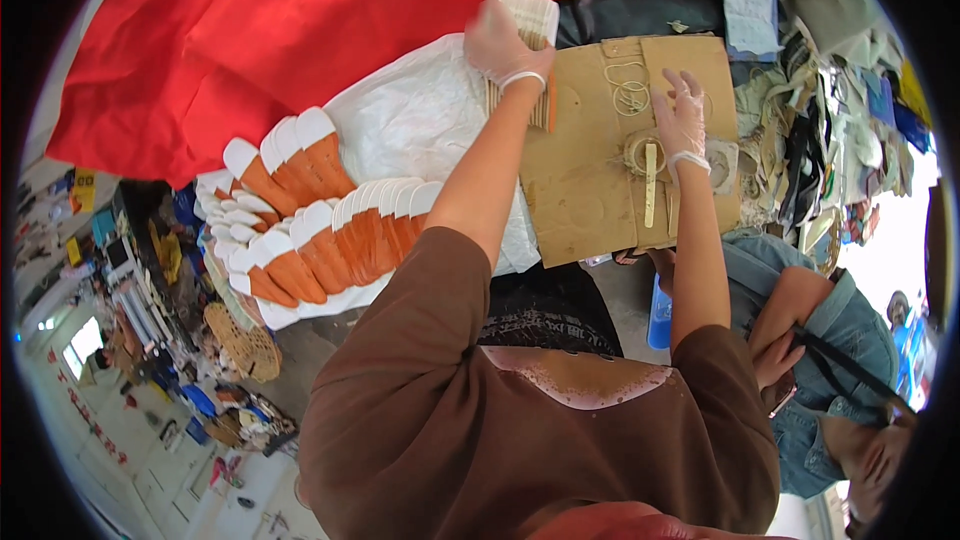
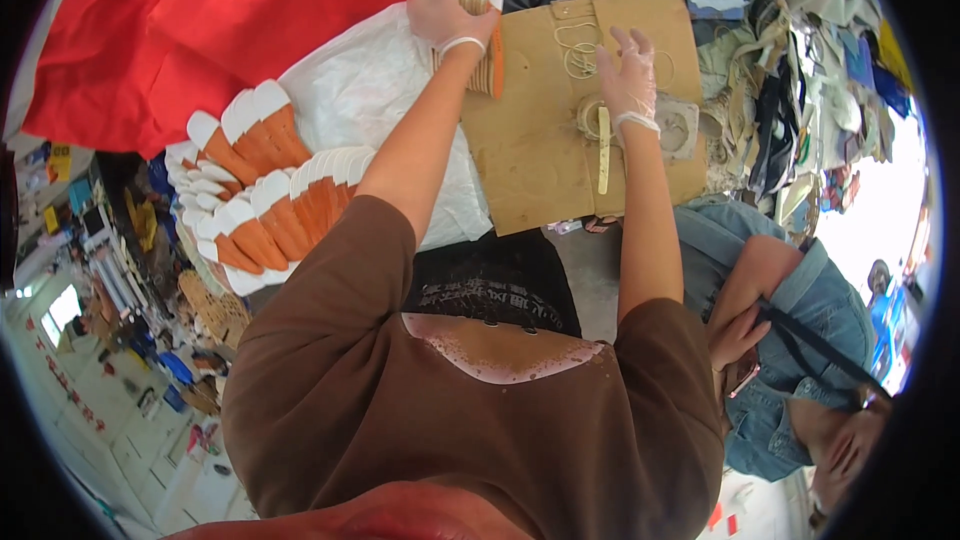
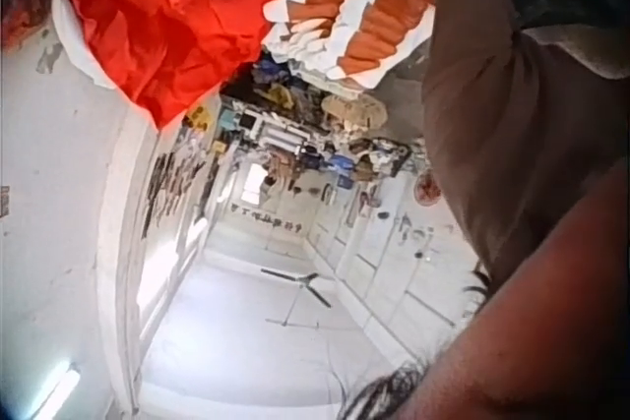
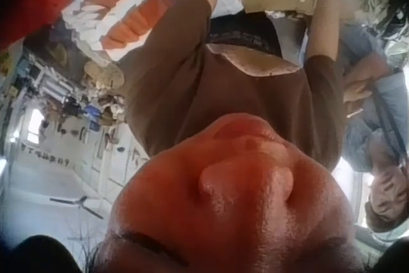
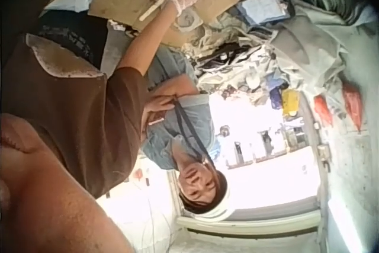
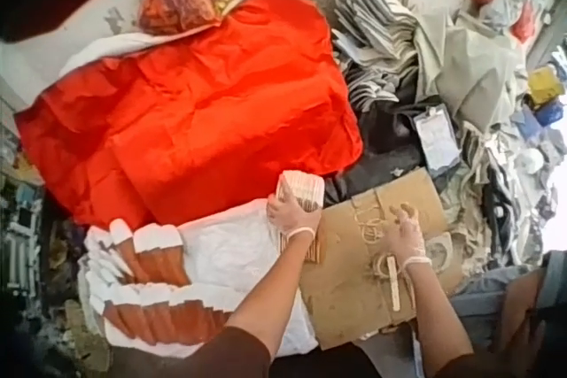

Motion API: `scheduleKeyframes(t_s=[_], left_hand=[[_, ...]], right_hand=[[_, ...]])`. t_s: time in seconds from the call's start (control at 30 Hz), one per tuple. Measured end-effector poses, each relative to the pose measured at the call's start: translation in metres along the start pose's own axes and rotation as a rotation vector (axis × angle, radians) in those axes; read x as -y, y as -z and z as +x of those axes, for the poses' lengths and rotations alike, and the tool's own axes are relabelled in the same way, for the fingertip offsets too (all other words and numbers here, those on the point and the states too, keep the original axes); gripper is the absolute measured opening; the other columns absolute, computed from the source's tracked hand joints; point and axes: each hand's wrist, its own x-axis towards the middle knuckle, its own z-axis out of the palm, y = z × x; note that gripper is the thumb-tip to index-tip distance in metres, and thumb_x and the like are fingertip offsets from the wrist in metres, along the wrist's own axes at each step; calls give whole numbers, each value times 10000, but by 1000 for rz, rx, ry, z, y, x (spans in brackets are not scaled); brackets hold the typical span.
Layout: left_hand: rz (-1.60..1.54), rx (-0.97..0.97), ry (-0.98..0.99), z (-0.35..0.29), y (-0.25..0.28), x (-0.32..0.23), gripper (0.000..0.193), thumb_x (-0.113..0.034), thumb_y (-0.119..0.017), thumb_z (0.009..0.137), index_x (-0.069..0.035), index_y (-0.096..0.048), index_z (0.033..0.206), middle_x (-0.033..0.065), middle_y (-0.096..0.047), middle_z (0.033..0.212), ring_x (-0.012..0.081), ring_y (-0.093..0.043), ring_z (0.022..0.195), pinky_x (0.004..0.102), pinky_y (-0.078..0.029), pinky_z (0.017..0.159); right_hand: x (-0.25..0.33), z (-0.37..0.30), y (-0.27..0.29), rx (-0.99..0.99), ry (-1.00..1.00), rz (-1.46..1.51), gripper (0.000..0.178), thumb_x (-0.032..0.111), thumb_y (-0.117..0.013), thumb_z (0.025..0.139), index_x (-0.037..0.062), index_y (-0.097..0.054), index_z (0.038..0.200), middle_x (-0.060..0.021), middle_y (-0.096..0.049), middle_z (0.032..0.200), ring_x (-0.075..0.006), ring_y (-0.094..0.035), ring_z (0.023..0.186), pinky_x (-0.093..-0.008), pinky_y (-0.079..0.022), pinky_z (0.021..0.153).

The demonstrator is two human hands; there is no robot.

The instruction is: The recorder applies yellow glue to shoe insoles or soles using a brush in a manufacturing environment.

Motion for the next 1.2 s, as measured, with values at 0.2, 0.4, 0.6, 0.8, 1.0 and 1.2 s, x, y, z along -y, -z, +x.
scheduleKeyframes(t_s=[0.2,0.4,0.6,0.8,1.0,1.2], left_hand=[[-124,-106,-139,-34,4,26,1245,-458,-827,536,-196,-122,1528,266,-332,1288,394,-347,1174,496,-328,961],[-412,-82,-153,-63,36,45,1292,-380,-868,495,-112,-122,1516,273,-345,1212,432,-351,1142,503,-326,975],[-418,9,79,-119,87,94,1282,-311,-875,524,-88,-95,1517,282,-321,1254,441,-364,1158,478,-316,1037],[-134,298,177,-150,71,127,1296,-430,-874,543,-122,-92,1530,306,-314,1307,461,-355,1192,486,-301,1053],[-313,458,186,-136,101,147,1252,-513,-860,548,-114,-178,1519,336,-276,1378,462,-307,1297,451,-343,1066],[-103,387,-24,-114,110,173,734,-487,-710,755,-117,-506,1354,250,-447,1307,417,-479,1190,448,-413,1005]], right_hand=[[16,4,-80,307,-181,573,606,517,-481,960,86,-466,1386,-111,-497,1354,-214,-516,1183,-341,-402,1001],[37,-10,-128,639,-427,1218,737,642,-423,936,123,-349,1453,-43,-482,1384,-184,-435,1280,-364,-339,1055],[56,-99,-123,615,-358,892,491,303,-525,978,90,-374,1394,-88,-533,1268,-156,-506,1119,-303,-421,936],[21,-136,-151,512,-368,705,491,127,-586,936,57,-375,1374,-125,-566,1257,-204,-554,1122,-323,-459,927],[23,-120,-150,344,-236,382,309,199,-701,851,14,-634,1090,-154,-599,1178,-208,-632,998,-322,-497,875],[32,-139,-136,390,165,111,786,371,-793,724,46,-451,1352,-196,-563,1240,-353,-569,1118,-397,-453,983]])
